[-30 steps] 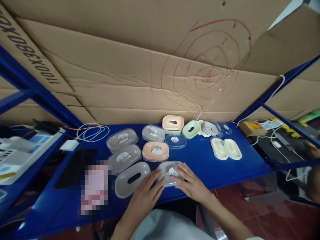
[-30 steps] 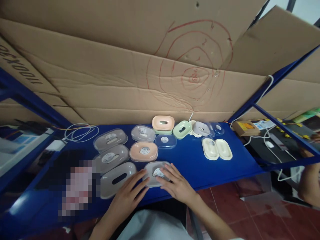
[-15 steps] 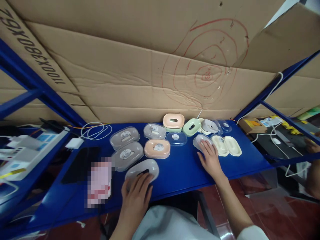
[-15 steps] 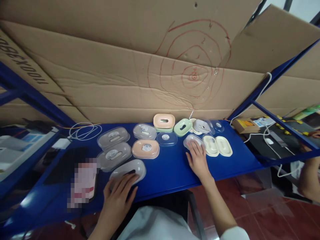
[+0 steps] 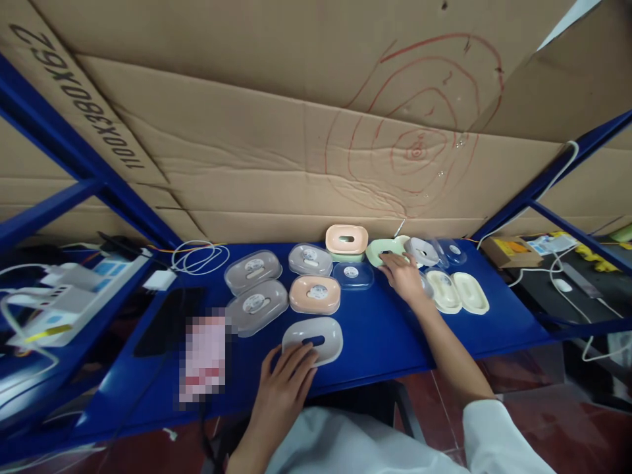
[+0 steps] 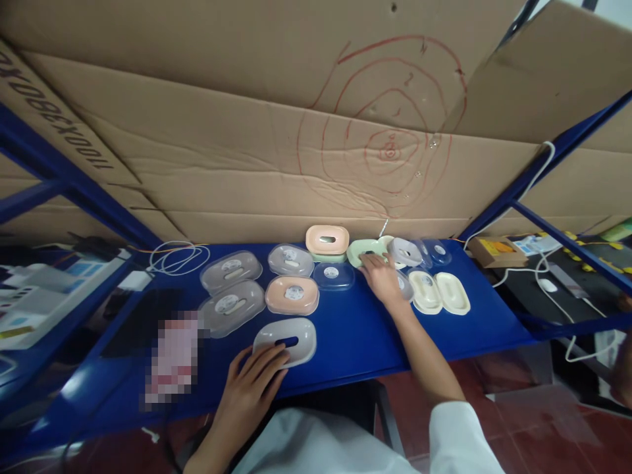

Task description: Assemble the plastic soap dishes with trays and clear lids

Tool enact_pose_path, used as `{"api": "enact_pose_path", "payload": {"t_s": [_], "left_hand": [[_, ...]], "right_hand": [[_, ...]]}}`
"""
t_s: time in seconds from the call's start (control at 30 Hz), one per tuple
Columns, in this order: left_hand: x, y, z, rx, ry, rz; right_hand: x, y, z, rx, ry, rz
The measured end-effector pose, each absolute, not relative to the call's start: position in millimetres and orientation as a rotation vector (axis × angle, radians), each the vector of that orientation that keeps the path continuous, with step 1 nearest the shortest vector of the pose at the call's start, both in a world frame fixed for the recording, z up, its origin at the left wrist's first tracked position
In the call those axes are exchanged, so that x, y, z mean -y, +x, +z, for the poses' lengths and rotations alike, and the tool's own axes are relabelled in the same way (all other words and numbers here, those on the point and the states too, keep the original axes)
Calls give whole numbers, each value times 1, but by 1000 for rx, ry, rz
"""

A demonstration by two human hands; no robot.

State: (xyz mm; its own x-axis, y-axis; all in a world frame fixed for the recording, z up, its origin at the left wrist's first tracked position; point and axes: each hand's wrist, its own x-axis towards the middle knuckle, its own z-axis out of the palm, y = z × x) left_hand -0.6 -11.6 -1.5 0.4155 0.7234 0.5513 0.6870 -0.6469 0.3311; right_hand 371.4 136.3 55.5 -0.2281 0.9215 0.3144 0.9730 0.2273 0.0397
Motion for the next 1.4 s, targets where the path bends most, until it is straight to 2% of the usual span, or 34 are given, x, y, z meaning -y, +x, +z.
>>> {"api": "enact_pose_path", "payload": {"t_s": [0.2, 0.3, 0.43, 0.6, 0.87, 1.1, 1.4], "left_hand": [[7, -15, -5, -1399, 2615, 1147], [6, -19, -7, -1419, 2620, 1182], [7, -19, -7, -1422, 2530, 1230], [12, -22, -6, -1456, 2494, 1240], [18, -31, -15, -1620, 2537, 1197], [20, -17, -10, -1769, 2557, 1133], [14, -1, 4, -1744, 2531, 1166]], "right_hand": [[-27, 319, 51, 2290, -1307, -225], [17, 286, 39, 2321, -1291, -97], [31, 261, 23, 2292, -1310, 18], [22, 266, 19, 2384, -1258, 181], [17, 296, 10, 2371, -1371, 207], [0, 333, 29, 2346, -1464, 231], [-153, 340, 60, 2311, -1470, -92]]}}
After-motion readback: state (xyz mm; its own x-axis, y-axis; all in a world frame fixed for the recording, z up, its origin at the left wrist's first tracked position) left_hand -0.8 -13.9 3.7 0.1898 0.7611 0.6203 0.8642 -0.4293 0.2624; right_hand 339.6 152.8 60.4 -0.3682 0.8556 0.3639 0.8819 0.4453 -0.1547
